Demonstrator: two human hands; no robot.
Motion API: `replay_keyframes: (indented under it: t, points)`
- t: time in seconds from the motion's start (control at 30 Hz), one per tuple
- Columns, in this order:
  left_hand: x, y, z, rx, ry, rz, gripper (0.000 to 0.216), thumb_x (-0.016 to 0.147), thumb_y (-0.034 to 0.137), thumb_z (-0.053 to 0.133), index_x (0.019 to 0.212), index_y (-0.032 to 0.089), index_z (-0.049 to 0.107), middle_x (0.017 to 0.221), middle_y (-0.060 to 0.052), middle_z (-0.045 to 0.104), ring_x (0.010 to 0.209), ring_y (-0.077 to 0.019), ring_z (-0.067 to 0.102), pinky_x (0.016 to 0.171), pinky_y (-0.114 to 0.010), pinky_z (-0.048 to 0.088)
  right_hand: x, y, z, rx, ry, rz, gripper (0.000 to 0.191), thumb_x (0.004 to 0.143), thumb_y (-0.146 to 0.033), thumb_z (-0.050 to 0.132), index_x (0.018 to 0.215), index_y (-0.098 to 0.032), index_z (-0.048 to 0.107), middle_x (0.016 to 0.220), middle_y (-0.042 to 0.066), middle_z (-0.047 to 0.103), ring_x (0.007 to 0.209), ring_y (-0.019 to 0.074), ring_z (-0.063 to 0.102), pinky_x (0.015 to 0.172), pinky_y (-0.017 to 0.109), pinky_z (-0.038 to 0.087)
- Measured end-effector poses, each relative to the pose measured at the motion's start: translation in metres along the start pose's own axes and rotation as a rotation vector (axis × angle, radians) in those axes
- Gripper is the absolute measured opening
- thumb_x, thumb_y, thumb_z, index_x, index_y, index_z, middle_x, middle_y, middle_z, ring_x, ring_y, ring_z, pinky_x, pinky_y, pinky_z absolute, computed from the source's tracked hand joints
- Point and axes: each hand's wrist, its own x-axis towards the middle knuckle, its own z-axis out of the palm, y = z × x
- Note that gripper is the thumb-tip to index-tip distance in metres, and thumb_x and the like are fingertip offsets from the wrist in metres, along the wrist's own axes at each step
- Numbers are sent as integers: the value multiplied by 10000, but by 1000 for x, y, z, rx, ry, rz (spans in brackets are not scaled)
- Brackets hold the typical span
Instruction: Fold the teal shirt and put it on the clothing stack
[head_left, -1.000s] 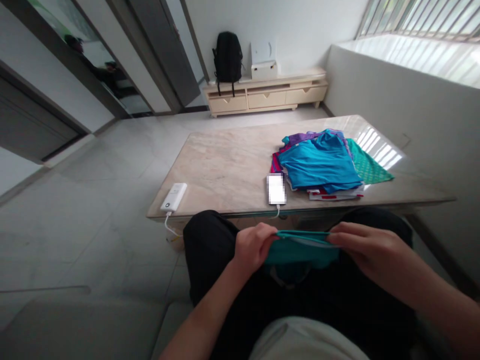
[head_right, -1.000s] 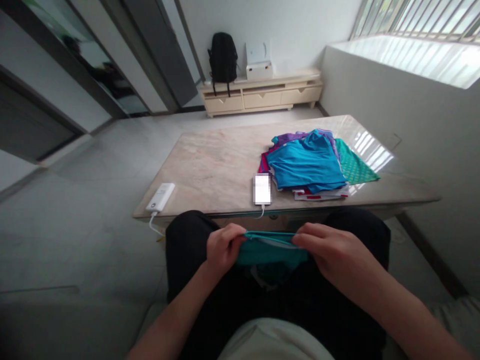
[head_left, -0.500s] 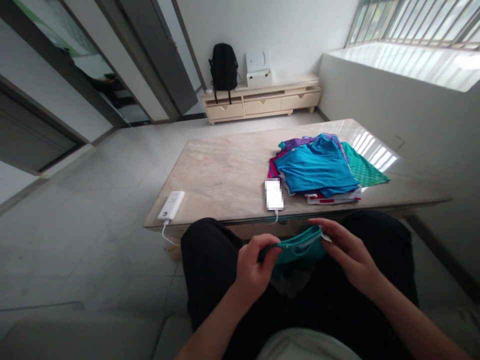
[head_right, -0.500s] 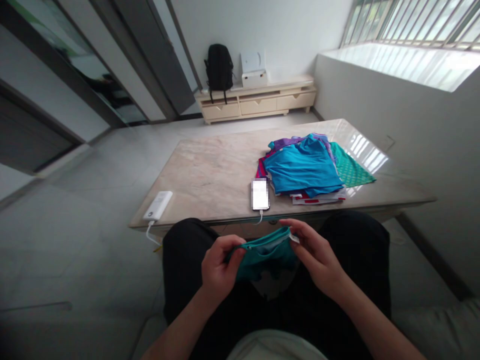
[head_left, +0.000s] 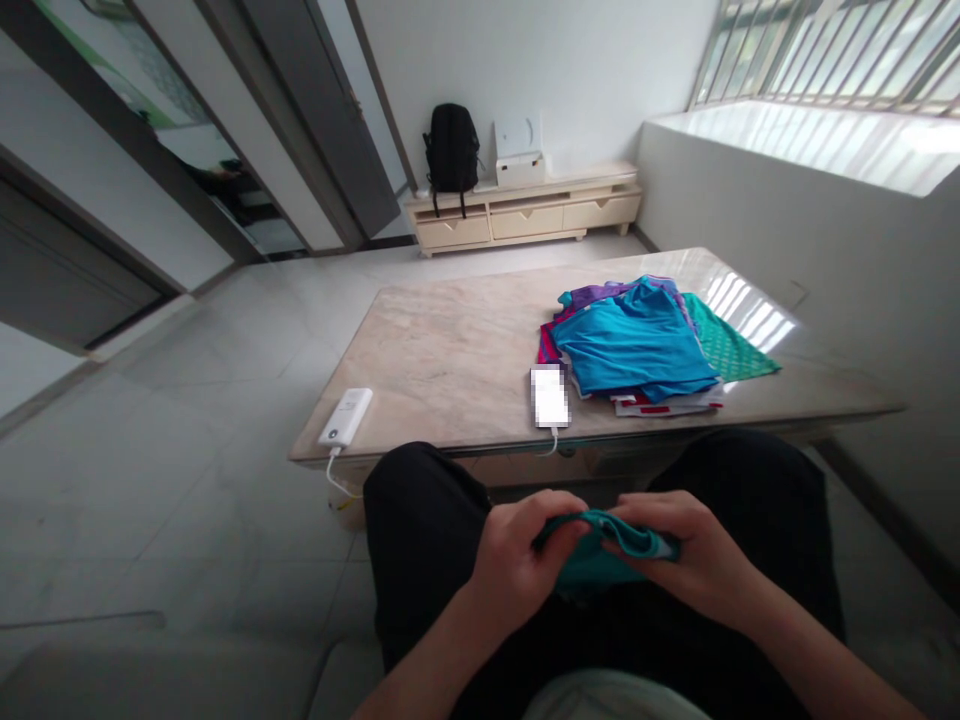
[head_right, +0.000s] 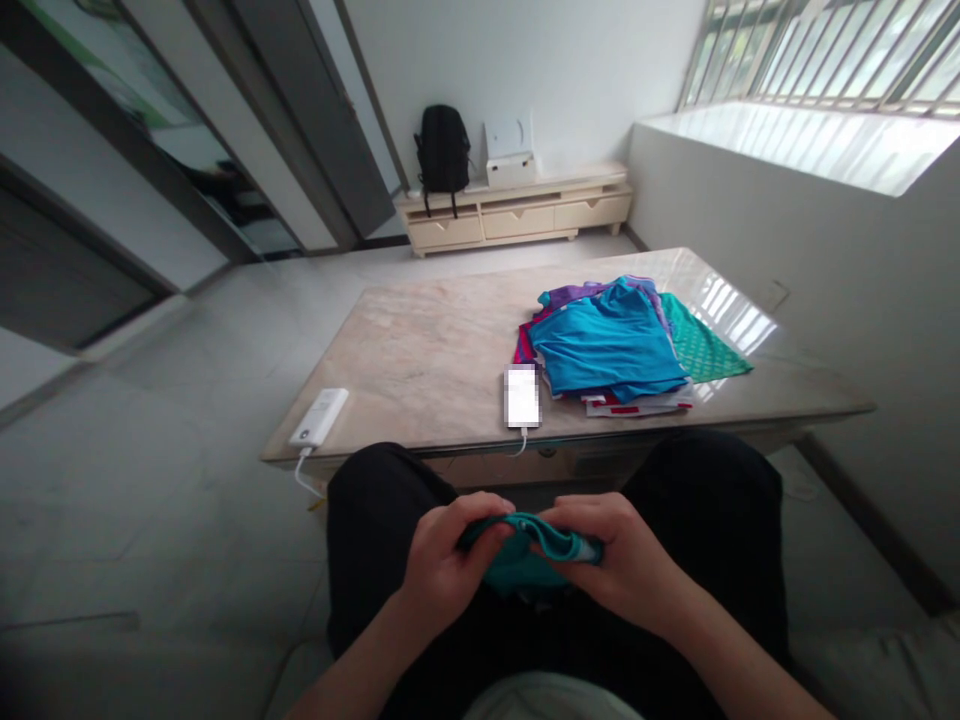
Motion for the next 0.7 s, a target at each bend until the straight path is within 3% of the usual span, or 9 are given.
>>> replay_keyframes:
  t: [0.07,0.17,0.23,0.37,0.5,0.7]
  points:
    - [0,-1,-1,-109,-29,-153,162,963,313,701,1104,235,716,914,-2,760,800,-121,708,741,-174,511,1,-8,-2,21,-21,32,203,966,-327,667,1077,-218,797,780,-2,717,666,115,634,652,204,461]
    - [-2,-6,-3,-301,-138,-344,516,834,448,827,1285,236,692,911,-8,717,776,-150,660,696,-209,498,1,-16,-7,19,13,86,194,962,-345,667,992,-202,794,818,0,748,667,117,646,635,197,460]
    - [-3,-12,-4,-389,-254,-441,667,754,436,894,1347,233,666,995,-24,720,851,-177,654,750,-235,500,1,-16,-11,3,47,106,227,966,-382,662,976,-198,795,824,6,756,676,127,655,631,201,466]
    - [-8,-25,-7,-390,-421,-496,312,800,393,856,981,158,760,884,-10,679,821,-168,588,758,-253,448,-3,-12,-19,18,88,153,292,969,-445,652,996,-194,797,827,20,755,695,150,658,619,213,474]
    - [-13,-31,-9,-310,-431,-487,278,885,404,766,825,144,686,789,16,587,758,-140,517,706,-241,395,-7,-8,-25,47,125,217,326,962,-480,652,989,-189,797,826,36,751,697,163,642,606,224,470]
    - [-19,-27,-12,-149,-262,-444,319,1025,439,568,953,165,713,837,-7,677,766,-147,591,709,-236,415,-12,-5,-30,47,177,260,349,932,-501,686,1053,-197,809,839,41,746,716,175,638,617,238,478]
